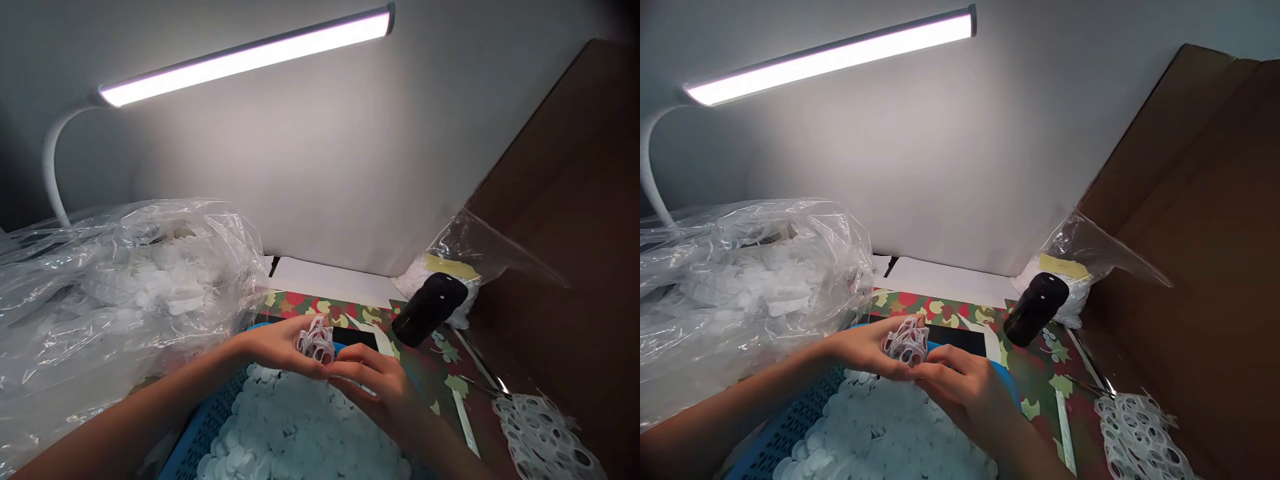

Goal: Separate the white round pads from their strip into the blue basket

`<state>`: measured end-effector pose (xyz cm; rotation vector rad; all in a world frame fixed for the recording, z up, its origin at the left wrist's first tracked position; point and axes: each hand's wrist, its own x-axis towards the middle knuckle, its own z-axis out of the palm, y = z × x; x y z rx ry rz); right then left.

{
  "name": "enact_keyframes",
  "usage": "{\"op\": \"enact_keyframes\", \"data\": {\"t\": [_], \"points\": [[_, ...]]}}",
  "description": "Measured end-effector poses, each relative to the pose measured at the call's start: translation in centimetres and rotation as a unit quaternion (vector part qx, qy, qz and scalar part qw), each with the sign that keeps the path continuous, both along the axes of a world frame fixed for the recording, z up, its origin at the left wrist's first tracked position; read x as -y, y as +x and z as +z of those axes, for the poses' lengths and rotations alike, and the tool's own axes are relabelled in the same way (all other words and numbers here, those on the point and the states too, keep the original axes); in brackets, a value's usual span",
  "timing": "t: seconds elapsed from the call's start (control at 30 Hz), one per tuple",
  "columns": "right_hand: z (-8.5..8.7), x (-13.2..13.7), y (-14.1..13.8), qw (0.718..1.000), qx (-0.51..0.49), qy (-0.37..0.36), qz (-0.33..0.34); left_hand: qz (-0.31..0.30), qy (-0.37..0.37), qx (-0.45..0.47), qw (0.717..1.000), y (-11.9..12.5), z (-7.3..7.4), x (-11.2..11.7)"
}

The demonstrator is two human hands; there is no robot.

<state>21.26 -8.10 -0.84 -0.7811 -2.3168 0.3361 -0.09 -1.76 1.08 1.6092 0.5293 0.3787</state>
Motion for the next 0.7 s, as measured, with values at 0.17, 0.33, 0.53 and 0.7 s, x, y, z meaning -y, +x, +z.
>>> {"op": "enact_keyframes", "data": {"t": [0.17,0.33,0.53,0.7], "points": [[0.14,-0.05,-0.10,0.999,-0.035,-0.005,0.008,-0.010,0.008,0.005,1.000,0.13,0.20,0.01],[0.02,-0.01,0.01,0.999,-0.036,0.035,0.009,-0.034,0.026,0.024,0.999,0.09,-0.09,-0.32],[0.46,0.03,0.07,0.998,-0.017,0.066,0.008,-0.053,0.041,0.037,0.997,0.05,-0.44,-0.55],[0.79,0.00,0.18,0.993,0.016,0.113,0.015,-0.080,0.063,0.038,0.994,0.28,-0.20,-0.24]]}}
